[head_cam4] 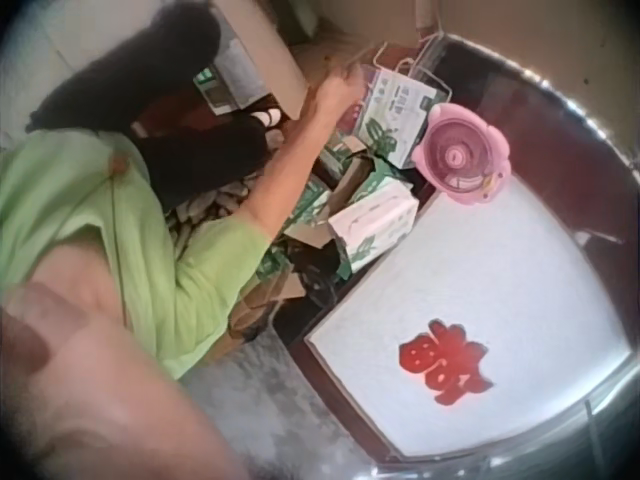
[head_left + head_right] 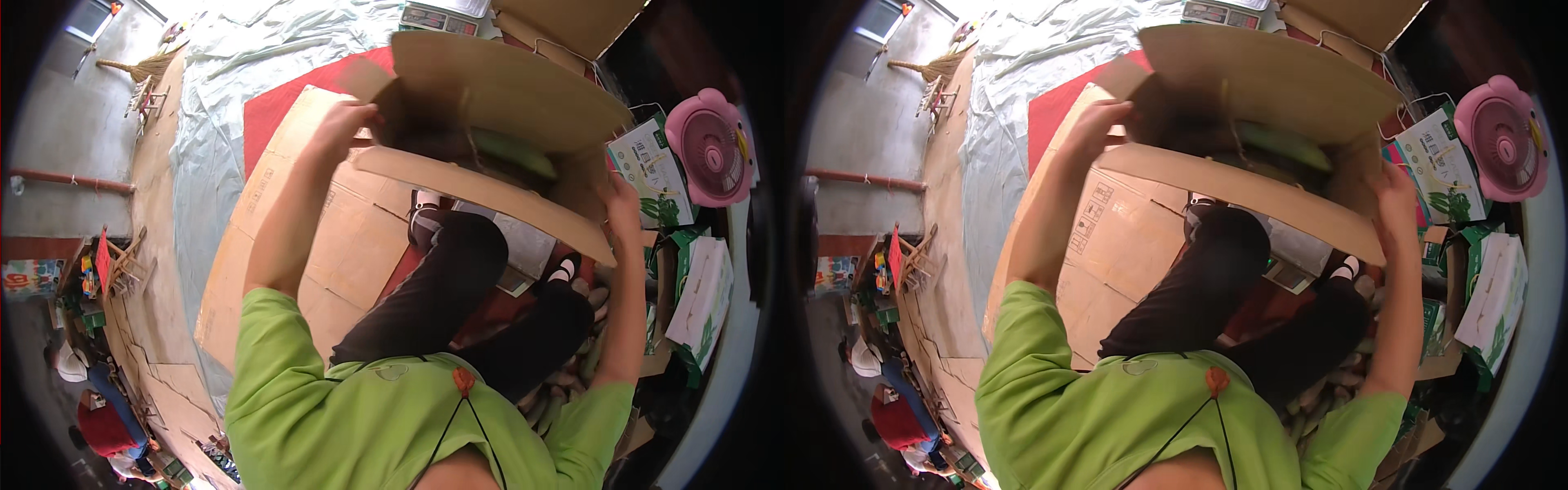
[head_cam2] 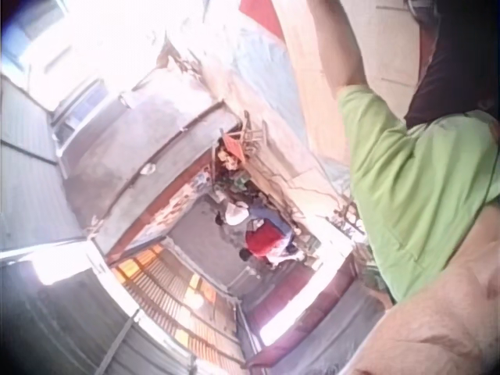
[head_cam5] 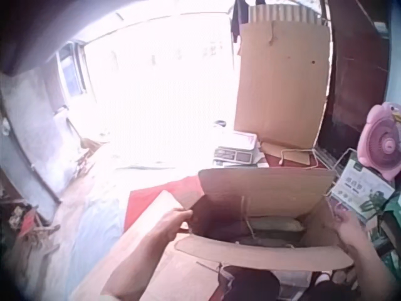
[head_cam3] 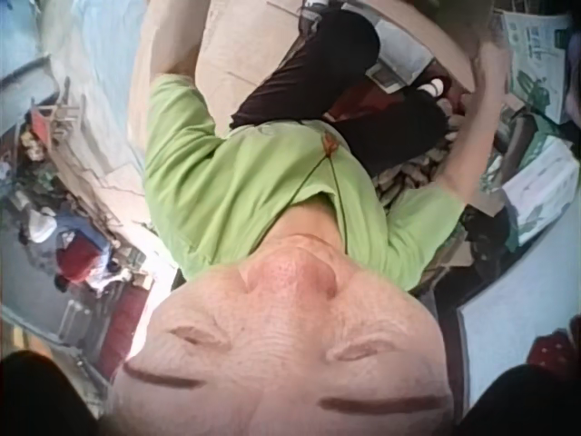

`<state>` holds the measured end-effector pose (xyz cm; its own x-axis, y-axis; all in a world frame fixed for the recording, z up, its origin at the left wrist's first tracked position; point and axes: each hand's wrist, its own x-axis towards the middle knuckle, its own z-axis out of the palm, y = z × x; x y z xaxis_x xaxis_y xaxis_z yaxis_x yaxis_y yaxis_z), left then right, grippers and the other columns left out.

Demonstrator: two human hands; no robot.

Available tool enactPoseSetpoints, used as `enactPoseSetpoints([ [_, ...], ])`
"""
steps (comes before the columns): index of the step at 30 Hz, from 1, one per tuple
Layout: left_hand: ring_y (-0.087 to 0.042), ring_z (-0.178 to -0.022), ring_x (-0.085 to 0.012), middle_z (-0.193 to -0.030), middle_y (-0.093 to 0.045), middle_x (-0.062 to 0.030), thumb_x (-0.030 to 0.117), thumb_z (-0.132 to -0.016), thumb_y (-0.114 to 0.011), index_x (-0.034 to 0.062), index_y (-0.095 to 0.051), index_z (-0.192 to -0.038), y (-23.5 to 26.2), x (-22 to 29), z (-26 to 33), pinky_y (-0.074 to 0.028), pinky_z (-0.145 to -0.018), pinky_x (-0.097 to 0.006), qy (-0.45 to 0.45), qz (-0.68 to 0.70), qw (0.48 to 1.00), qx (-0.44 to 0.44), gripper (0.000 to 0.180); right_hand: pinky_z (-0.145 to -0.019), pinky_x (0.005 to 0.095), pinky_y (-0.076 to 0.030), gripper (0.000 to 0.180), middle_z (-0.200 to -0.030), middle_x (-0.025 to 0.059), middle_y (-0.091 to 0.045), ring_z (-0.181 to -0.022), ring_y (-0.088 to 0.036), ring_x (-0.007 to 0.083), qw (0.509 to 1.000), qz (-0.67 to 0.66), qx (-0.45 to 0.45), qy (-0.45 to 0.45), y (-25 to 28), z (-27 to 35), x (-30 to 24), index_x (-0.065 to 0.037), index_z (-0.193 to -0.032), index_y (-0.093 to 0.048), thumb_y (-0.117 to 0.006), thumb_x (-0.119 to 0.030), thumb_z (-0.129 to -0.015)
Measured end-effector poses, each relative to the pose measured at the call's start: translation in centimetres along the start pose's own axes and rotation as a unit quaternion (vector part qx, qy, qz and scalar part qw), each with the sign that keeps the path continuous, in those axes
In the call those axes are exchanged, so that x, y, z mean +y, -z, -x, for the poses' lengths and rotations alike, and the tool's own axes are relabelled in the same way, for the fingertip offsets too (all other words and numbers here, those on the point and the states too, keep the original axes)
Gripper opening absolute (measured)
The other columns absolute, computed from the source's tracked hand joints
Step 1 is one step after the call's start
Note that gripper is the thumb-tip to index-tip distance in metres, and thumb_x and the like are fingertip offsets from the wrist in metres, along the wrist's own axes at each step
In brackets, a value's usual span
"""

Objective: Sort and pack long green vegetables into cardboard boxes, using a digital scale to weigh them.

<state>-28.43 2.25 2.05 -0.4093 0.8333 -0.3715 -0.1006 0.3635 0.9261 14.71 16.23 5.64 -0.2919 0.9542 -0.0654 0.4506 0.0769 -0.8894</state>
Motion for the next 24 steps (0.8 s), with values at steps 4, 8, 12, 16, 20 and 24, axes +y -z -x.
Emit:
enactPoseSetpoints([
  [4,-0.057,-0.089,-0.0150,-0.097,-0.063,-0.0058,0.025,-0.090,-0.054,0.0042,-0.060,-0.103,7.1,-0.5,3.7,-0.049,-0.072,-0.036,-0.008,0.005,0.998,0.063,0.026,-0.077,0.0304,-0.049,0.041,-0.098,0.0135,-0.066,-0.089,-0.062,0.0166,0.998,-0.043,-0.027,0.046,-6.3,-1.9,-1.8,0.004,-0.117,-0.058,-0.057,-0.001,-0.077],
  [8,-0.054,-0.085,-0.0136,-0.097,-0.062,-0.0026,0.028,-0.091,-0.054,0.0080,-0.059,-0.107,14.6,-3.3,7.1,-0.046,-0.065,-0.033,0.028,-0.003,0.990,0.135,0.026,-0.071,0.0361,-0.050,0.031,-0.086,0.0200,-0.066,-0.081,-0.066,0.0273,0.987,0.103,-0.009,0.122,-13.9,-1.4,-2.8,0.000,-0.107,-0.062,-0.056,-0.002,-0.077],
  [12,-0.052,-0.080,-0.0133,-0.093,-0.063,-0.0036,0.026,-0.093,-0.052,0.0079,-0.059,-0.107,24.1,-10.1,10.8,-0.045,-0.060,-0.033,0.017,0.038,0.988,0.147,0.023,-0.081,0.0477,-0.047,0.025,-0.095,0.0216,-0.064,-0.095,-0.061,0.0393,0.985,0.134,-0.042,0.101,-23.2,1.4,-4.3,-0.003,-0.100,-0.062,-0.054,-0.007,-0.077],
  [16,-0.060,-0.082,-0.0183,-0.094,-0.062,-0.0068,0.016,-0.091,-0.057,0.0004,-0.057,-0.106,32.1,-17.0,15.5,-0.048,-0.072,-0.033,0.011,0.093,0.973,0.213,0.022,-0.084,0.0456,-0.048,0.033,-0.096,0.0267,-0.063,-0.096,-0.061,0.0390,0.980,0.103,-0.169,0.032,-30.0,6.4,-4.6,0.002,-0.104,-0.059,-0.052,-0.002,-0.072],
  [20,-0.061,-0.087,-0.0210,-0.099,-0.060,-0.0103,0.009,-0.091,-0.052,-0.0012,-0.053,-0.113,39.7,-19.9,21.9,-0.051,-0.076,-0.035,0.115,0.096,0.958,0.245,0.024,-0.081,0.0453,-0.049,0.030,-0.097,0.0243,-0.063,-0.096,-0.061,0.0380,0.965,0.118,-0.233,-0.038,-36.0,13.0,-5.3,0.001,-0.104,-0.051,-0.050,-0.001,-0.075],
  [24,-0.060,-0.089,-0.0217,-0.101,-0.061,-0.0115,0.014,-0.093,-0.051,-0.0006,-0.052,-0.114,43.4,-22.1,26.0,-0.049,-0.080,-0.037,0.194,0.079,0.947,0.244,0.025,-0.081,0.0455,-0.048,0.035,-0.098,0.0228,-0.062,-0.095,-0.061,0.0381,0.944,0.108,-0.298,-0.089,-39.7,19.0,-4.8,0.000,-0.111,-0.045,-0.049,0.000,-0.076],
])
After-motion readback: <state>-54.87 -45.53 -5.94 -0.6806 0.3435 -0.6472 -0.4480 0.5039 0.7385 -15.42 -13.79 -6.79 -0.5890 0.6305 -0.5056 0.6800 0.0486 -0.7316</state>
